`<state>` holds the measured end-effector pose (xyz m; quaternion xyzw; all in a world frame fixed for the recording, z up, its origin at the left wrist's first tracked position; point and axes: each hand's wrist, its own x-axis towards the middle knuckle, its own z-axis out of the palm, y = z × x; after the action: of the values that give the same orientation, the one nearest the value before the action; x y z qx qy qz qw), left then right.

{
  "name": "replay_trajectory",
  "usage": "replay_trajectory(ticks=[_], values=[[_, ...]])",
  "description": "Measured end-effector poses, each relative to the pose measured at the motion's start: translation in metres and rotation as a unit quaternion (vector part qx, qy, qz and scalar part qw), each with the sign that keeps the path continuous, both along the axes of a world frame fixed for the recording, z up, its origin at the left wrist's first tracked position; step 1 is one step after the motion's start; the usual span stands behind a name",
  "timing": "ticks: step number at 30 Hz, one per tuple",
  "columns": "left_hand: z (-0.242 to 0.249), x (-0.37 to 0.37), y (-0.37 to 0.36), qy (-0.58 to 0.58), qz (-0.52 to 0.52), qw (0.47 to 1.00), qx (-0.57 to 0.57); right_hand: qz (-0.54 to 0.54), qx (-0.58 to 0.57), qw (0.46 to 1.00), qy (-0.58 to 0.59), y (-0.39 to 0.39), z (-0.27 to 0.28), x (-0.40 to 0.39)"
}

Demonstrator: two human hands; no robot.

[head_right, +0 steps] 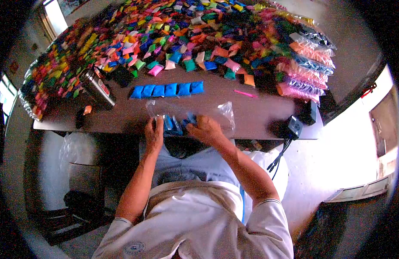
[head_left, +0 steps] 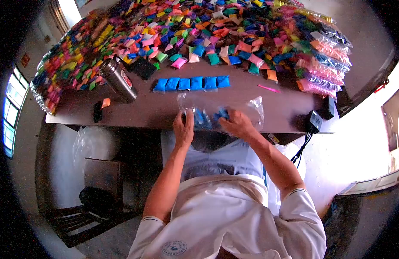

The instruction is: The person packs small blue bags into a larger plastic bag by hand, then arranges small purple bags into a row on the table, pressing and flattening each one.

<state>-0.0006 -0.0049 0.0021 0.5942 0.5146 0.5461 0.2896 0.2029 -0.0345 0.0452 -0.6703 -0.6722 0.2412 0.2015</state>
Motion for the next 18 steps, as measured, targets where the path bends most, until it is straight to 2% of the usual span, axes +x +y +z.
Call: replay_trajectory(ticks=[3,8,11,13,14,16,18], values=[[0.004,-0.002,-0.001,-0.007,-0.009,1.000,-0.017,0.010,0.060,0.998,-0.014,-0.006,-0.006,-0.006],[0.006,-0.006,-0.001,0.013,-0.017,0.999,-0.033,0.051,0.061,0.996,-0.028,-0.006,0.000,0.003],[-0.007,-0.008,0.003,0.023,-0.017,0.999,-0.032,0.102,0.020,0.995,0.010,-0.006,0.006,0.009],[-0.006,-0.007,0.003,0.043,0.004,0.999,-0.019,0.135,0.015,0.986,0.093,-0.014,0.019,0.007],[-0.006,-0.008,0.002,0.043,0.006,0.999,-0.020,0.137,0.015,0.986,0.092,-0.014,0.017,0.007],[0.003,-0.006,-0.002,0.023,-0.012,0.999,-0.020,0.142,0.089,0.985,0.041,-0.012,0.009,0.006],[0.004,-0.006,-0.003,0.026,-0.013,0.999,-0.013,0.126,0.090,0.988,0.019,-0.012,0.005,0.002]])
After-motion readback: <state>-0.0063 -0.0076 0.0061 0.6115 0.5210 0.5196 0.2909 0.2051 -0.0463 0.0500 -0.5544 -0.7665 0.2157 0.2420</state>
